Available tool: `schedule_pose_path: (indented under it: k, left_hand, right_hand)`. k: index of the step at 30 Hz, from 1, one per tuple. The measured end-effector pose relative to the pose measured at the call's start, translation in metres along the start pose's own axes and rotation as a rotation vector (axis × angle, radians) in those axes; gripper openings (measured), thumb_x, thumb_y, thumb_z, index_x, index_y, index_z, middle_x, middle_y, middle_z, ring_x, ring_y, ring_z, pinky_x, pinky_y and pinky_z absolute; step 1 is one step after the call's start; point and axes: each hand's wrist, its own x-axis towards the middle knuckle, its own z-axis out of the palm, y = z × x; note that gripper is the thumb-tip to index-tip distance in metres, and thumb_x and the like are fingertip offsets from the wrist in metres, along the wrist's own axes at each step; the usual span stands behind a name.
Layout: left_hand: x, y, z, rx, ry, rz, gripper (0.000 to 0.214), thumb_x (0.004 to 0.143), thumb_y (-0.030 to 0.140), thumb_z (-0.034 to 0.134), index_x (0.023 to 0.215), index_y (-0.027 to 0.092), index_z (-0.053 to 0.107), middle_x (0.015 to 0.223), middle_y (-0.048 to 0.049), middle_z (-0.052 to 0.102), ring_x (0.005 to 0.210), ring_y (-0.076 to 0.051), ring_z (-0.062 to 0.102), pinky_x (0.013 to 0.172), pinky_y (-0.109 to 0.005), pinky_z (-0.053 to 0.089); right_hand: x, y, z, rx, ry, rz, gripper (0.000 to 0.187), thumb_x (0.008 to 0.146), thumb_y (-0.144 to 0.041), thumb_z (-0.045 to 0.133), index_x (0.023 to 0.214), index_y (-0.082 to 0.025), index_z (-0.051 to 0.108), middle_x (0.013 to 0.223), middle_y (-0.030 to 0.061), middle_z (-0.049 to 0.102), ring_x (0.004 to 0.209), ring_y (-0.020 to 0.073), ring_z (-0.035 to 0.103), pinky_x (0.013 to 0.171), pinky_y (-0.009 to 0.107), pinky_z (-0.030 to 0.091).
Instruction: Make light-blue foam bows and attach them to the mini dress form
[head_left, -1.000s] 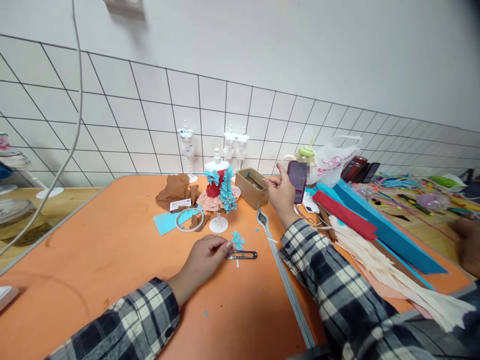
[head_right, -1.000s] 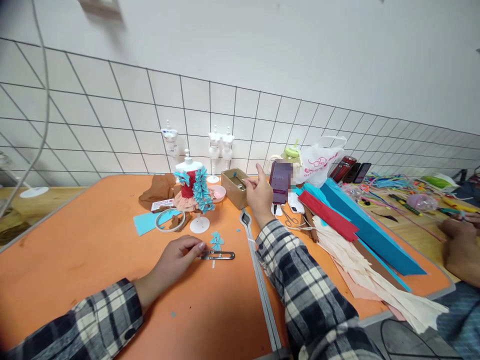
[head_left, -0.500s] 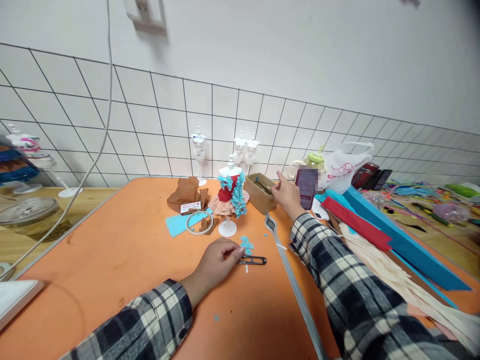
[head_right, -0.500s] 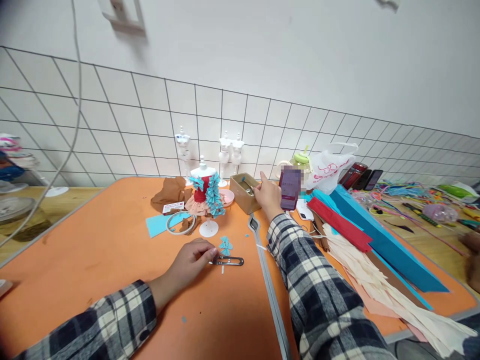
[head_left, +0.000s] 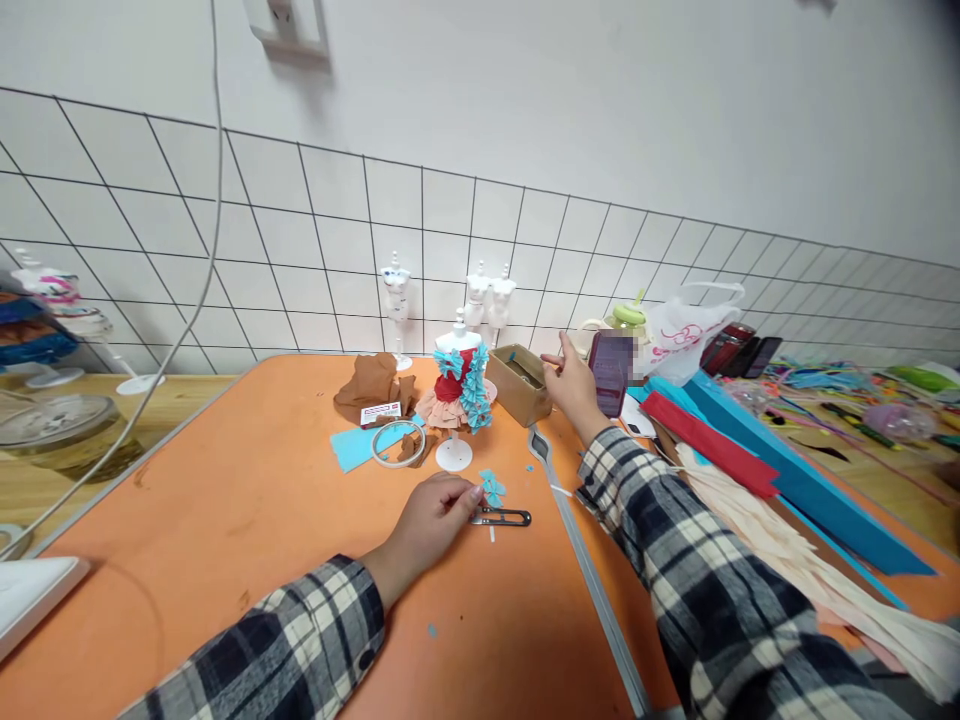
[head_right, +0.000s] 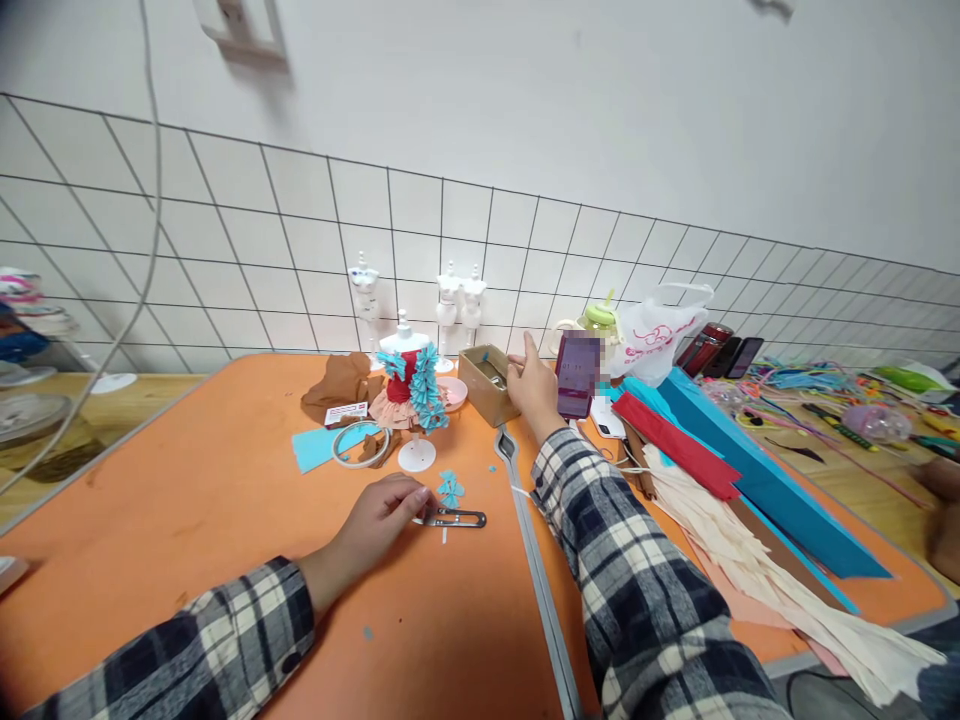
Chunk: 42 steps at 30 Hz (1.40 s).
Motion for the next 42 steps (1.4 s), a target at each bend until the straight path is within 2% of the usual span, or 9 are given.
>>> schedule_pose_path:
  k: [4, 6, 11, 14, 21, 23, 28, 34, 42]
  left_hand:
    - [0.001, 0.0, -0.002, -0.069, 0.11, -0.055, 0.046, 0.093, 0.046, 0.041, 0.077, 0.016, 0.072, 0.065, -0.0048, 0.065, 0.07, -0.019, 0.062, 0.067, -0.028, 0.045]
    - [0.001, 0.0, -0.003, -0.094, 0.17, -0.087, 0.047, 0.092, 0.048, 0.042, 0.076, 0.016, 0.072, 0.064, -0.0045, 0.064, 0.069, -0.019, 0.061, 0.066, -0.028, 0.045]
    - [0.002, -0.002, -0.004, -0.136, 0.204, -0.103, 0.047, 0.092, 0.047, 0.042, 0.076, 0.015, 0.072, 0.066, -0.0044, 0.064, 0.069, -0.019, 0.061, 0.069, -0.029, 0.045]
    - [0.002, -0.002, -0.004, -0.138, 0.219, -0.117, 0.046, 0.092, 0.047, 0.043, 0.075, 0.015, 0.072, 0.066, -0.0035, 0.064, 0.069, -0.019, 0.061, 0.07, -0.029, 0.045]
    - [-0.002, 0.001, -0.006, -0.084, 0.215, -0.124, 0.047, 0.091, 0.049, 0.043, 0.073, 0.016, 0.071, 0.066, -0.0043, 0.066, 0.071, -0.02, 0.063, 0.071, -0.03, 0.047]
    - [-0.001, 0.001, -0.006, -0.046, 0.203, -0.135, 0.046, 0.091, 0.048, 0.044, 0.074, 0.016, 0.071, 0.069, -0.0054, 0.068, 0.073, -0.021, 0.063, 0.071, -0.03, 0.047]
    - [0.001, 0.004, -0.001, -0.008, 0.163, -0.123, 0.035, 0.086, 0.046, 0.053, 0.095, 0.017, 0.071, 0.097, -0.0092, 0.072, 0.09, -0.024, 0.064, 0.076, -0.033, 0.048]
    - [0.0, 0.008, 0.005, -0.027, 0.182, -0.109, 0.031, 0.082, 0.044, 0.059, 0.093, 0.018, 0.071, 0.095, -0.0086, 0.071, 0.088, -0.023, 0.063, 0.076, -0.033, 0.048]
    - [-0.001, 0.009, 0.001, -0.117, 0.164, -0.145, 0.02, 0.079, 0.034, 0.058, 0.077, 0.017, 0.069, 0.08, -0.0056, 0.07, 0.078, -0.021, 0.064, 0.074, -0.031, 0.049]
  right_hand:
    - [-0.048, -0.013, -0.005, 0.274, 0.245, -0.052, 0.066, 0.084, -0.018, 0.041, 0.148, -0.017, 0.022, 0.096, 0.0059, 0.069, 0.083, 0.0181, 0.06, 0.082, 0.032, 0.046]
    - [-0.085, -0.016, -0.002, 0.386, 0.238, -0.041, 0.063, 0.087, -0.022, 0.039, 0.147, -0.016, 0.021, 0.09, 0.0054, 0.067, 0.077, 0.0173, 0.059, 0.076, 0.031, 0.047]
    - [-0.146, -0.015, 0.014, 0.386, -0.284, -0.019, 0.071, 0.079, -0.022, 0.054, 0.145, -0.021, 0.027, 0.088, 0.0019, 0.069, 0.081, 0.0178, 0.061, 0.079, 0.033, 0.047]
    - [-0.151, -0.015, 0.019, 0.291, -0.436, 0.003, 0.082, 0.076, -0.023, 0.061, 0.148, -0.023, 0.022, 0.094, 0.0023, 0.07, 0.09, 0.0199, 0.061, 0.083, 0.034, 0.046]
    - [-0.149, -0.016, 0.019, 0.281, -0.519, 0.01, 0.091, 0.071, -0.014, 0.064, 0.15, -0.023, 0.02, 0.082, -0.0018, 0.071, 0.084, 0.0189, 0.063, 0.079, 0.032, 0.044]
    - [-0.146, -0.016, 0.018, 0.324, -0.464, 0.054, 0.086, 0.072, -0.014, 0.062, 0.148, -0.021, 0.025, 0.079, -0.0017, 0.07, 0.076, 0.0176, 0.061, 0.073, 0.03, 0.044]
    - [-0.148, -0.028, 0.009, 0.499, -0.147, 0.098, 0.076, 0.076, -0.02, 0.059, 0.145, -0.021, 0.027, 0.079, -0.0027, 0.066, 0.061, 0.0141, 0.05, 0.065, 0.028, 0.043]
    - [-0.168, -0.051, 0.008, 0.55, -0.181, -0.057, 0.068, 0.077, -0.019, 0.058, 0.141, -0.023, 0.034, 0.08, -0.0019, 0.065, 0.07, 0.0154, 0.053, 0.072, 0.031, 0.043]
    - [-0.17, -0.05, 0.009, 0.602, -0.273, -0.024, 0.073, 0.078, -0.019, 0.06, 0.143, -0.023, 0.028, 0.078, -0.0032, 0.065, 0.064, 0.0141, 0.05, 0.067, 0.029, 0.043]
